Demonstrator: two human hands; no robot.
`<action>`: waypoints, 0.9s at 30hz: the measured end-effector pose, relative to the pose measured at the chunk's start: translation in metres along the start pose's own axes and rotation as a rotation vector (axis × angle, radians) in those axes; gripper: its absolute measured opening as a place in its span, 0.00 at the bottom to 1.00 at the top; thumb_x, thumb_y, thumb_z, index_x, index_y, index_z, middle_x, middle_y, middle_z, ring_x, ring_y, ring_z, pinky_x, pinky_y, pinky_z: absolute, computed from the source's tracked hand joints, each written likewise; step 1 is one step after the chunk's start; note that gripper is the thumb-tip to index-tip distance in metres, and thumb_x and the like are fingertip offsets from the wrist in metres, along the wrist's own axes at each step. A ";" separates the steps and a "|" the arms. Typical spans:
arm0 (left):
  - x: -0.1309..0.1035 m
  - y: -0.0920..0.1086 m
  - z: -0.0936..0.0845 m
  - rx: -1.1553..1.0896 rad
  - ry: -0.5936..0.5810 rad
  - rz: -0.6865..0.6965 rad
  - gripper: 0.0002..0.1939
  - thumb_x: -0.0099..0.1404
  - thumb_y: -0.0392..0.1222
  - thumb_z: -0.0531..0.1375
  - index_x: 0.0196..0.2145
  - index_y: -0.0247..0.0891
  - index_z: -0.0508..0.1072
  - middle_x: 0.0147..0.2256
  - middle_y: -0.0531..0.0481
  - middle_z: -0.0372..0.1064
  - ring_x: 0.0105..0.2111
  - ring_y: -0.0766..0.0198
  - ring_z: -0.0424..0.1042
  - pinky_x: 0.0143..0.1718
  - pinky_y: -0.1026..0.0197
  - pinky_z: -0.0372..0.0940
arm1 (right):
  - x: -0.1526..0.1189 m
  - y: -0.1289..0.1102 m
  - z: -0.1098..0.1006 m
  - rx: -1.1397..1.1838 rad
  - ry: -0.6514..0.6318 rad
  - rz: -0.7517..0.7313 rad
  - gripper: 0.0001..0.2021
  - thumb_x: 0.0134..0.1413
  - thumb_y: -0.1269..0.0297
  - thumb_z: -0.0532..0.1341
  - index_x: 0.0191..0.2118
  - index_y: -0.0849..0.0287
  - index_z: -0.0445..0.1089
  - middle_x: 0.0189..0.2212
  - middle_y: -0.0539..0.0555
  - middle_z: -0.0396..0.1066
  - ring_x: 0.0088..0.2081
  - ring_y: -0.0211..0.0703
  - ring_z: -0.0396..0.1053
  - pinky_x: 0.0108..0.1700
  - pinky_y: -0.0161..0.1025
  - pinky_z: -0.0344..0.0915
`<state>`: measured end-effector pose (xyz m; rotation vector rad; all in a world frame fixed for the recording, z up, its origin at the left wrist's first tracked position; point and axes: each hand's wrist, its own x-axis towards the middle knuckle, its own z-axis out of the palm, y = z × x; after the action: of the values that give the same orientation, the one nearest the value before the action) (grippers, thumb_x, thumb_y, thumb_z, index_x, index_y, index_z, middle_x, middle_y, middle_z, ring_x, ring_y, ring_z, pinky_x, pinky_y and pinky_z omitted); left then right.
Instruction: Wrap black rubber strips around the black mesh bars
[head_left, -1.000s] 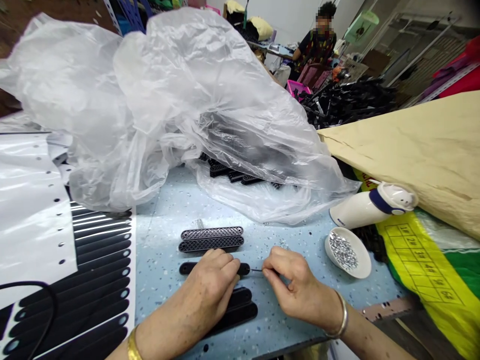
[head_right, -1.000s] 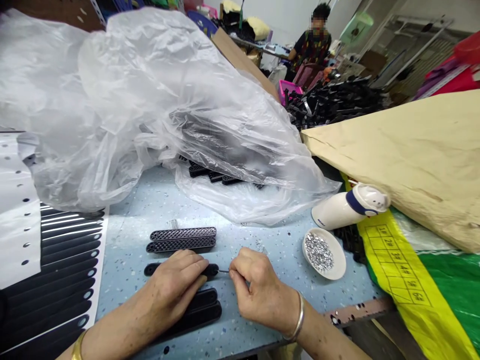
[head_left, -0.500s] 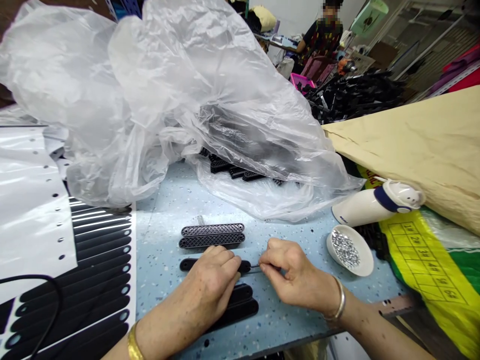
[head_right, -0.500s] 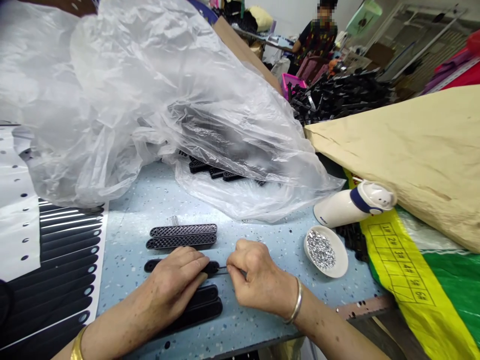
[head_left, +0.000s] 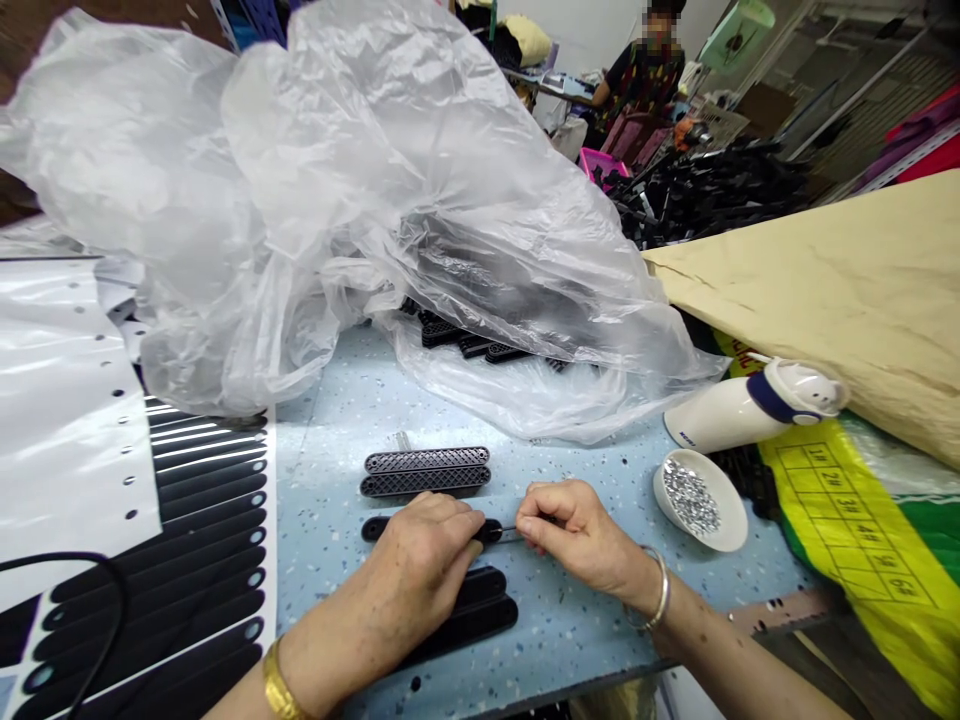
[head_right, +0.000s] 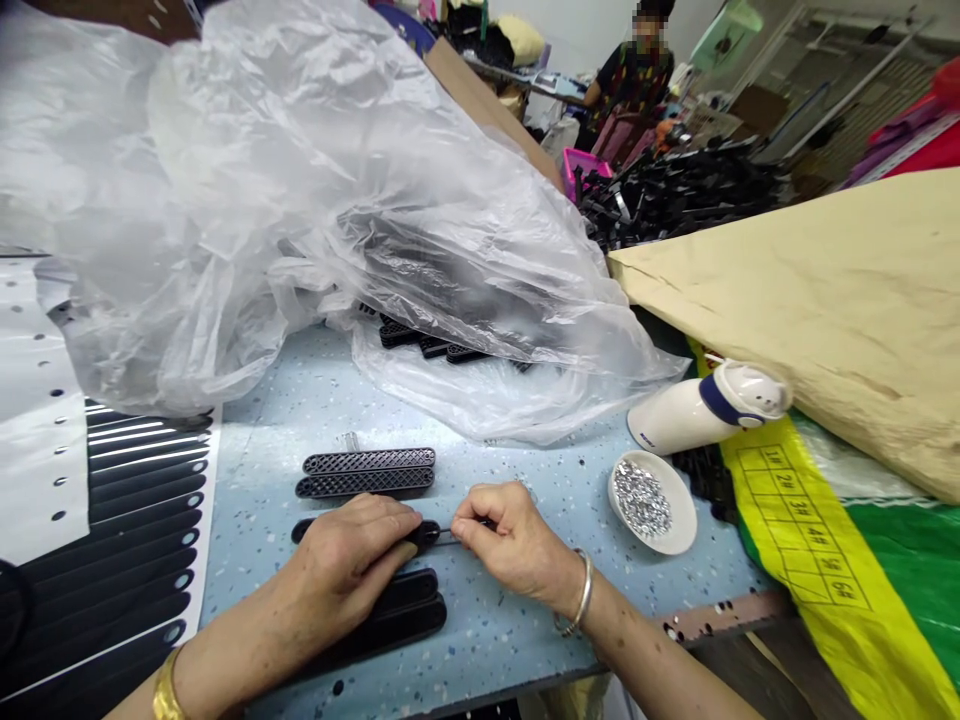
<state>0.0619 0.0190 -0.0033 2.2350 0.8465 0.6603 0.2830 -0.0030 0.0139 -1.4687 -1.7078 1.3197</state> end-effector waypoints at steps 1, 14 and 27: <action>0.000 0.001 -0.001 0.005 0.000 -0.005 0.11 0.68 0.32 0.54 0.42 0.38 0.75 0.32 0.47 0.73 0.35 0.59 0.72 0.39 0.56 0.69 | -0.003 0.004 -0.002 -0.023 0.023 0.008 0.12 0.56 0.65 0.57 0.23 0.59 0.68 0.18 0.47 0.64 0.22 0.35 0.61 0.25 0.33 0.59; 0.004 0.001 -0.001 0.016 0.047 0.050 0.10 0.67 0.32 0.54 0.40 0.37 0.75 0.32 0.46 0.74 0.34 0.60 0.73 0.36 0.57 0.70 | -0.019 -0.005 0.012 -0.450 0.368 -0.252 0.07 0.56 0.72 0.58 0.31 0.60 0.74 0.26 0.55 0.71 0.30 0.44 0.69 0.34 0.41 0.66; -0.023 0.001 -0.043 0.252 0.182 0.137 0.07 0.67 0.31 0.56 0.39 0.36 0.73 0.40 0.44 0.74 0.38 0.56 0.70 0.39 0.53 0.65 | 0.004 -0.007 0.036 0.009 0.257 -0.004 0.10 0.48 0.67 0.59 0.19 0.60 0.66 0.16 0.47 0.61 0.20 0.34 0.58 0.22 0.32 0.55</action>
<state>0.0193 0.0191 0.0209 2.5049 0.9147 0.8743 0.2481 -0.0112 0.0051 -1.5539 -1.5357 1.0821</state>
